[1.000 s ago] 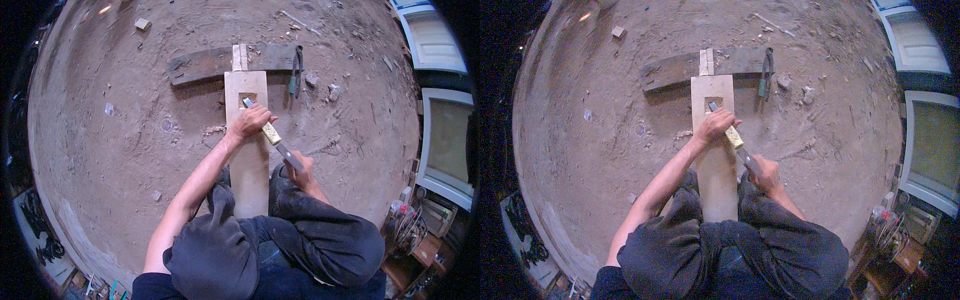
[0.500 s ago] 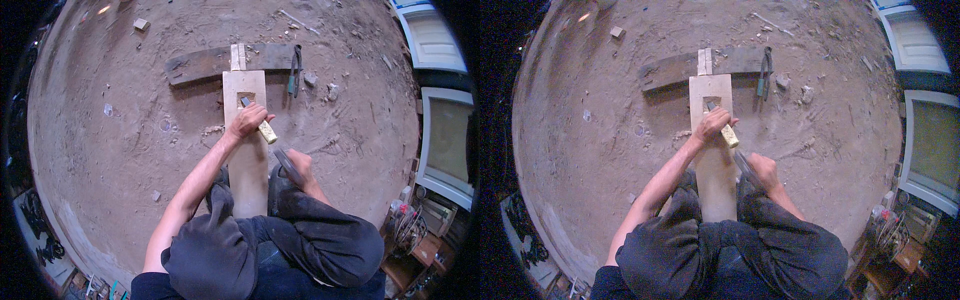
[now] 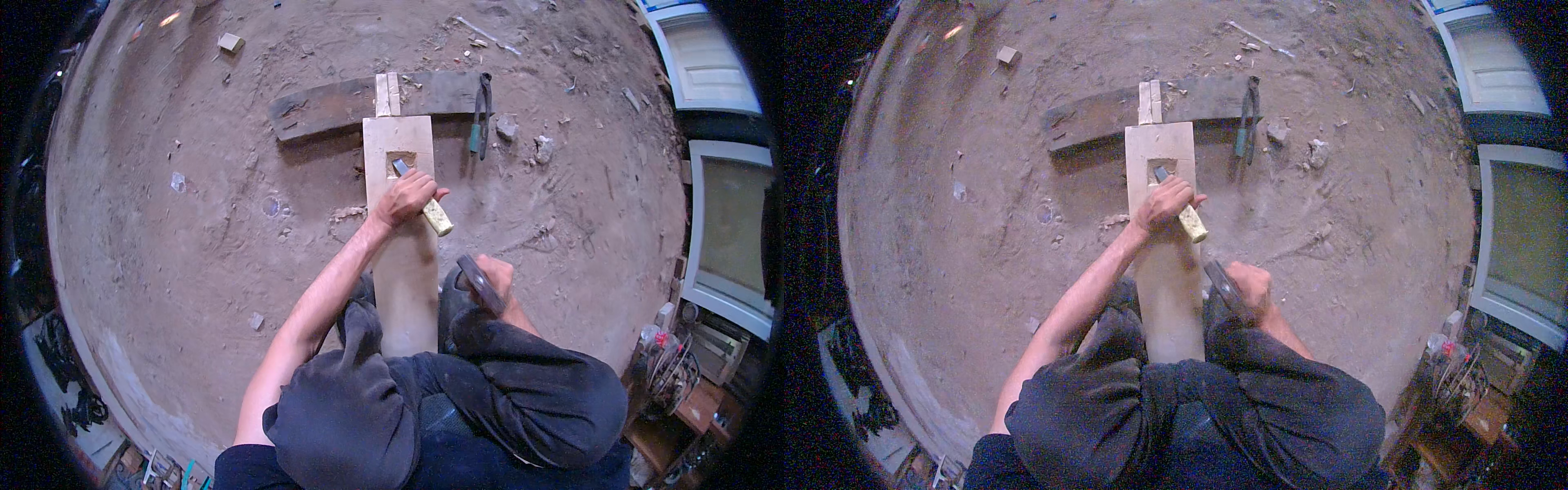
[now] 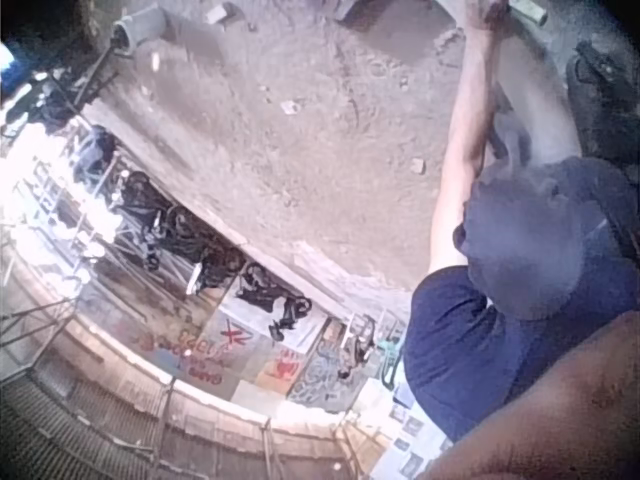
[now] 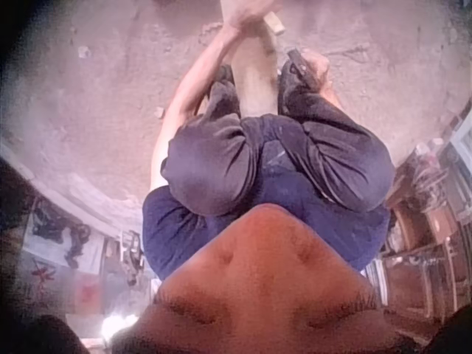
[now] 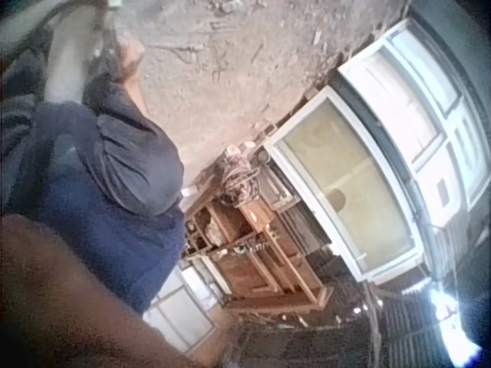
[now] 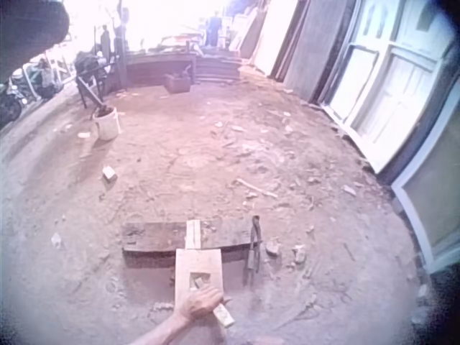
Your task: The person carves a rectangular hole into a wooden board by striking a chisel with a hammer to remove wood.
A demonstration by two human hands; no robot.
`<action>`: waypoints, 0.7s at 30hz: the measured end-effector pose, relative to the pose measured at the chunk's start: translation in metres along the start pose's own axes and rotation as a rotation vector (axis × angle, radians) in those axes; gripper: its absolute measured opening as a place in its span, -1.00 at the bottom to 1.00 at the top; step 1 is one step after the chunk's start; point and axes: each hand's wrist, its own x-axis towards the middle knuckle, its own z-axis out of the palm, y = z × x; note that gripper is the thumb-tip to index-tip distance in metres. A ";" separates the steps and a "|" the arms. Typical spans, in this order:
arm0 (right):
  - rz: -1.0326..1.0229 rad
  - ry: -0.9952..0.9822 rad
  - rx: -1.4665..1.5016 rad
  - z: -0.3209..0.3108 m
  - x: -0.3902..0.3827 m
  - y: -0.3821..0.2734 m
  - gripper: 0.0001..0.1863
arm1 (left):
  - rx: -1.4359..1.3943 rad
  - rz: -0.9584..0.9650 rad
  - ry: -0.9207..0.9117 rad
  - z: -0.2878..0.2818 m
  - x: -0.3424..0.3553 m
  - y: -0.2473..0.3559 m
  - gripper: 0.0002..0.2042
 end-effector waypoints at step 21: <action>0.034 -0.003 -0.140 0.009 0.008 0.001 -0.94 | 0.082 0.001 -0.038 -0.007 0.004 0.004 -0.69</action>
